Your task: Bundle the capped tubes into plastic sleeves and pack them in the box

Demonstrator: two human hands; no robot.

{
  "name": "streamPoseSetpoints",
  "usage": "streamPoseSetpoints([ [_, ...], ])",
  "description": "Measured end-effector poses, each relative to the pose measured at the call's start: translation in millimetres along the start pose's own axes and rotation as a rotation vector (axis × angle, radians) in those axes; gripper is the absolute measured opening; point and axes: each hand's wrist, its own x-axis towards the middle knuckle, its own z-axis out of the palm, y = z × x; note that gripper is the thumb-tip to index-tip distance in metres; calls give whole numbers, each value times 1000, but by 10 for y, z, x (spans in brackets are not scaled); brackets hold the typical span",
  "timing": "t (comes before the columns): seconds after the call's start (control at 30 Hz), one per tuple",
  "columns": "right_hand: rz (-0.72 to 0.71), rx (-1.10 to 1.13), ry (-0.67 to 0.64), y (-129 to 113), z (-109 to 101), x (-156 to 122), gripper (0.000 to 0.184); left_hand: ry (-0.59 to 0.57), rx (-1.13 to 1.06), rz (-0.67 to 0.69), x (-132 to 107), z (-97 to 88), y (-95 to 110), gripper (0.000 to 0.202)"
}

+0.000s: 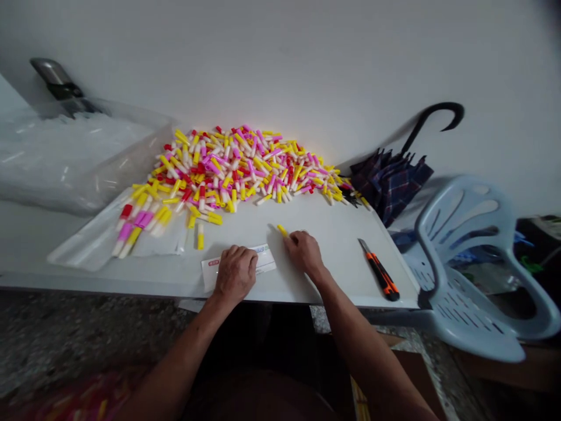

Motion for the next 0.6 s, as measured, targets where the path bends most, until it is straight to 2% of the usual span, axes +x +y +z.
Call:
streamPoseSetpoints([
  [0.07, -58, 124, -52, 39, -106, -88, 29, 12, -33, -1, -12, -8, -17, 20],
  [0.13, -120, 227, -162, 64, -238, -164, 29, 45, -77, -4, -29, -13, -26, 20],
  [0.27, -176, 286, -330, -9, -391, -226, 24, 91, -150, -6, -44, -15, -25, 20],
  [0.4, -171, 328, -340, -225, -238, -196, 10, 81, -210, 2, -38, -11, -30, 19],
  [0.5, -155, 466, -329, -317, -57, -214, 17, 90, -246, -13, -41, 0, -49, 19],
  [0.6, -106, 589, -339, -272, 37, -258, 14, 102, -272, -24, -52, 16, -69, 17],
])
